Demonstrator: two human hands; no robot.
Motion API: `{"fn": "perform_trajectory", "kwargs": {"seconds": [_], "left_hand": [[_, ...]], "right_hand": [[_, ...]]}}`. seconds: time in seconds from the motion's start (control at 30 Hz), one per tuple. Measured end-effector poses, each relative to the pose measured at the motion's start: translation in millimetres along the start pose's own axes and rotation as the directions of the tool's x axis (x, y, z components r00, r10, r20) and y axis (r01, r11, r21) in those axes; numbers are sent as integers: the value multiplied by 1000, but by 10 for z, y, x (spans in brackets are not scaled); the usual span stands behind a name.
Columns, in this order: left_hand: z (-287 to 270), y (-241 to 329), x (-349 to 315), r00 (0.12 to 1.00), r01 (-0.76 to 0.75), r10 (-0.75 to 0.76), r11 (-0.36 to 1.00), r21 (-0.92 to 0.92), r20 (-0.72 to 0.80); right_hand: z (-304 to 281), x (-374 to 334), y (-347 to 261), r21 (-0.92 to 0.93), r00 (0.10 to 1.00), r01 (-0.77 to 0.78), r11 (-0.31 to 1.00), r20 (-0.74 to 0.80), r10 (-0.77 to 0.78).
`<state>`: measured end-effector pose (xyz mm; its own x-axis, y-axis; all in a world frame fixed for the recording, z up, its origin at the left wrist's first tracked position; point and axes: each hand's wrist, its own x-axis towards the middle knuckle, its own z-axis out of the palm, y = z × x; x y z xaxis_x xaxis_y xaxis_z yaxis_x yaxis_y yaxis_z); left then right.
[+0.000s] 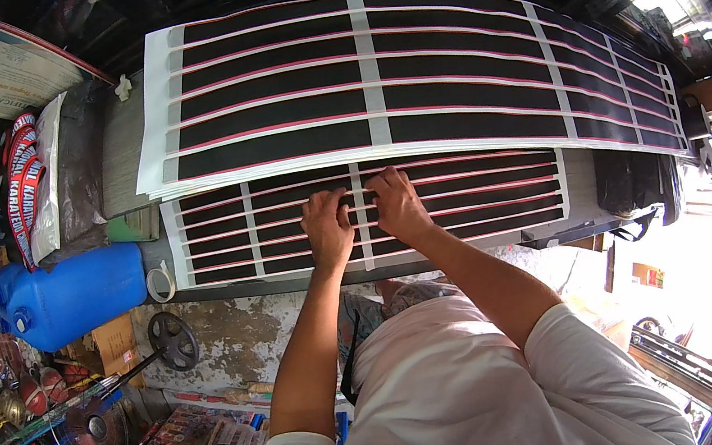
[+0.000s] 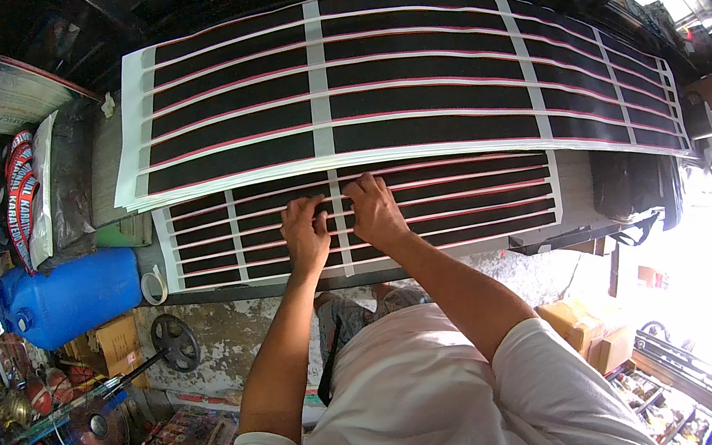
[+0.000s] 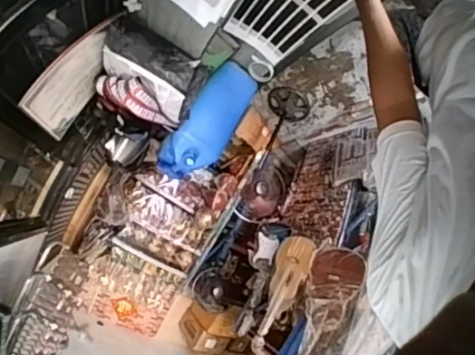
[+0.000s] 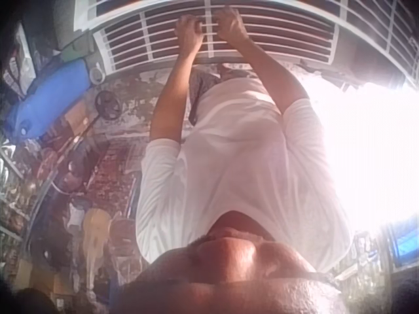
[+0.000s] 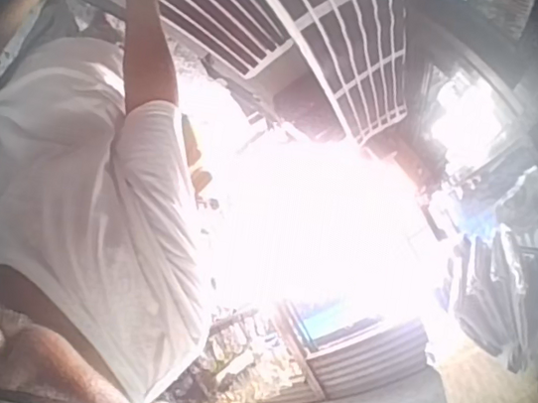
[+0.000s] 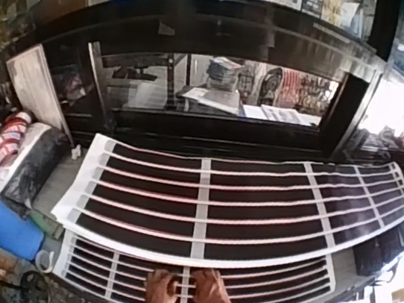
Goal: The person aligns and presses white plastic strips onto a black solar panel frame to secure the cells. They repeatedly adjust the strips by hand to ensure they are straight and firmly attached.
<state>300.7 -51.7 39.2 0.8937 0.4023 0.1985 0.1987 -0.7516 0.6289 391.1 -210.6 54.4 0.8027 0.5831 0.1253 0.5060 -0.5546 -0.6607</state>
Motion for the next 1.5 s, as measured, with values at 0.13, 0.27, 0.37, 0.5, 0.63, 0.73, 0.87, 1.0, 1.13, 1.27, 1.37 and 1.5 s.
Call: {"fn": "perform_trajectory", "kwargs": {"seconds": [0.13,0.27,0.37,0.5,0.63,0.73,0.87,1.0,1.13,1.27,1.37,1.5], "left_hand": [[11,-47,-2,998,58,-57,995,-78,20],[-10,-3,-1,997,75,-74,994,-81,16],[-16,-15,-7,999,49,-48,996,-73,12],[-35,-19,-5,1000,21,-22,998,-64,-13],[-34,0,10,999,22,-24,994,-103,-23],[-47,1,10,999,18,-21,995,-96,-25],[-40,-60,-37,1000,1,-3,996,-89,-22],[9,-70,-57,999,-24,20,994,-105,-38],[6,-63,-73,998,-48,44,996,-76,-52],[-53,-53,-88,997,-82,80,995,-61,-22],[-51,-21,-77,996,-87,86,995,-55,-20],[-78,8,-106,997,-67,68,997,-35,34]], "right_hand": [[-52,1,11,-53,1000,26,998,-7,-26],[-65,-3,-8,-28,998,65,997,-19,-65],[-23,10,-47,34,994,106,994,-33,-104],[85,56,-104,20,992,125,992,-26,-124],[134,78,-94,-28,989,147,989,26,-146],[182,100,-104,-44,987,161,986,5,-161],[95,77,-75,-136,985,169,976,-6,-172],[129,93,-64,-228,980,194,954,14,-196],[176,119,-82,-230,978,210,950,47,-205],[90,93,-46,-268,977,214,939,65,-204],[158,107,-63,-268,978,209,940,56,-202],[167,97,-56,-241,979,200,950,28,-200]]}}
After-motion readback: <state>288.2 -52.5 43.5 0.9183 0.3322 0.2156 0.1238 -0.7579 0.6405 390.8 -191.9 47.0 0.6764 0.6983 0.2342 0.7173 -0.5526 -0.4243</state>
